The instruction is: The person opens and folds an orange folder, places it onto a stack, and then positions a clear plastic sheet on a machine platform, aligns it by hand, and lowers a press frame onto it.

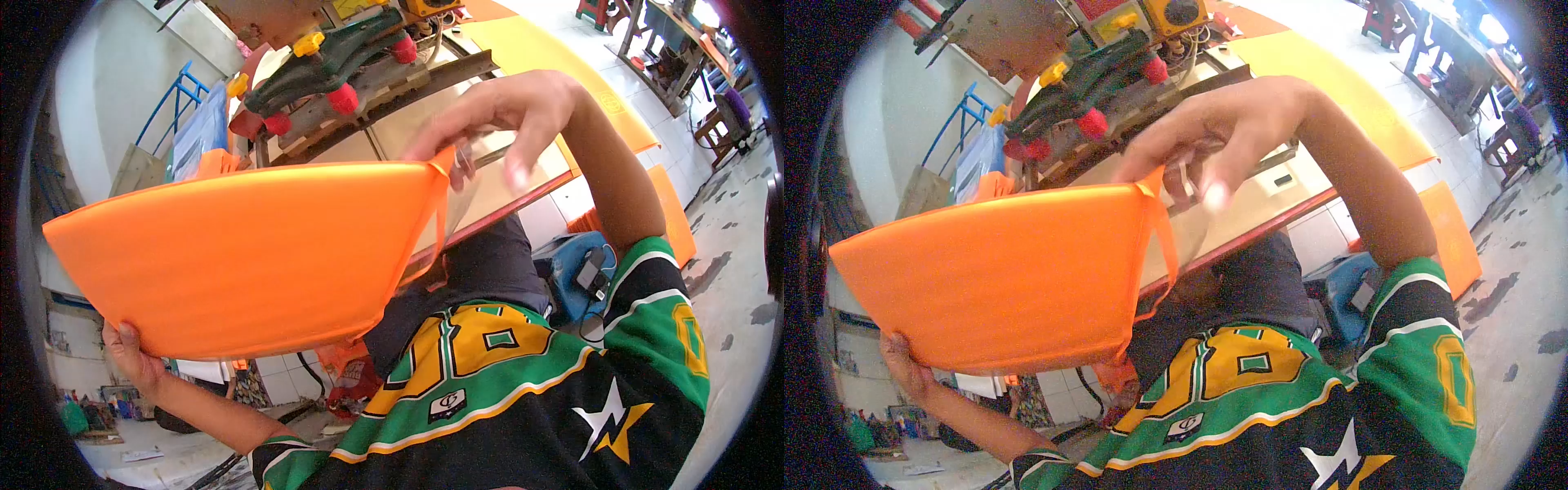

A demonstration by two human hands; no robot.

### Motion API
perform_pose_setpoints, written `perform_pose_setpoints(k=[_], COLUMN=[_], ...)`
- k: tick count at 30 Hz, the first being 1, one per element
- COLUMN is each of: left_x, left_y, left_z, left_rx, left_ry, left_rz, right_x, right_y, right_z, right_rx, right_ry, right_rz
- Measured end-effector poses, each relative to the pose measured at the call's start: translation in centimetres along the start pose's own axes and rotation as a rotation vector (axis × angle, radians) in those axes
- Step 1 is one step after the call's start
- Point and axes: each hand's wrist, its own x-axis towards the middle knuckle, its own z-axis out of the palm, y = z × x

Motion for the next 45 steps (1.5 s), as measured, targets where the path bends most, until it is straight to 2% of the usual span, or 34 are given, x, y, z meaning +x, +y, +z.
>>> perform_pose_setpoints(k=[2, 5, 7, 9, 10, 11, 14, 15, 17, 19, 21, 25, 30, 32, 38, 42, 44, 45], left_x=[0.0, -0.2, -0.1, -0.4, -0.5, -0.6, -0.8, -0.9, -0.9, -1.1, -1.3, -1.6, -1.3, -0.8, -1.2, -0.8, -1.0, -1.2], left_y=[-0.3, -1.0, -0.6, -0.6, -0.4, -0.2, 0.5, 0.4, 0.1, 0.2, 0.1, -0.4, -0.7, -0.1, 0.2, 1.3, 1.2, 1.4], left_z=[-0.2, -0.6, -0.4, 0.1, 0.1, 0.1, 0.1, -0.4, -1.5, -1.7, -2.0, -3.3, -5.8, -5.8, -5.9, -6.3, -7.3, -7.3], left_rx=[-0.054, -0.035, -0.009, 0.005, 0.016, 0.025, 0.039, 0.040, 0.021, 0.012, 0.004, -0.012, -0.038, -0.198, -0.284, -0.254, -0.313, -0.307], left_ry=[-0.074, -0.098, -0.093, -0.073, -0.069, -0.060, -0.047, -0.042, -0.116, -0.096, -0.079, -0.032, 0.022, 0.237, 0.271, 0.355, 0.370, 0.380], left_rz=[-0.005, -0.015, -0.011, 0.005, -0.004, -0.006, -0.031, -0.035, -0.056, -0.057, -0.061, -0.057, -0.060, -0.161, -0.107, -0.146, -0.136, -0.137], right_x=[0.0, 2.1, 3.0, 3.6, 3.4, 3.3, 3.0, 2.9, 2.6, 1.8, 1.1, -0.3, -2.3, -3.4, -4.6, -5.5, -6.8, -7.3], right_y=[1.0, 0.7, 0.4, -0.1, -0.1, 0.0, 0.0, -0.4, -1.5, -2.4, -2.6, -3.6, -3.1, -2.0, -1.1, 0.5, 1.9, 2.3], right_z=[0.2, 1.4, 2.3, 2.1, 3.1, 3.0, 2.8, 2.6, 2.1, 2.2, 2.3, 3.2, 4.2, 4.6, 5.9, 6.8, 7.4, 7.8], right_rx=[0.464, 0.529, 0.468, 0.335, 0.275, 0.273, 0.071, 0.074, -0.175, -0.260, -0.600, -0.813, -0.879, -0.872, -0.797, -0.726, -0.694, -0.689], right_ry=[-0.147, -0.229, -0.182, -0.291, -0.158, -0.164, 0.057, 0.051, 0.136, 0.157, 0.321, 0.446, 0.542, 0.623, 0.623, 0.636, 0.650, 0.643], right_rz=[-0.095, 0.031, 0.016, 0.097, -0.023, -0.024, -0.165, -0.166, -0.242, -0.181, -0.268, -0.236, -0.182, -0.113, -0.018, 0.017, 0.165, 0.156])
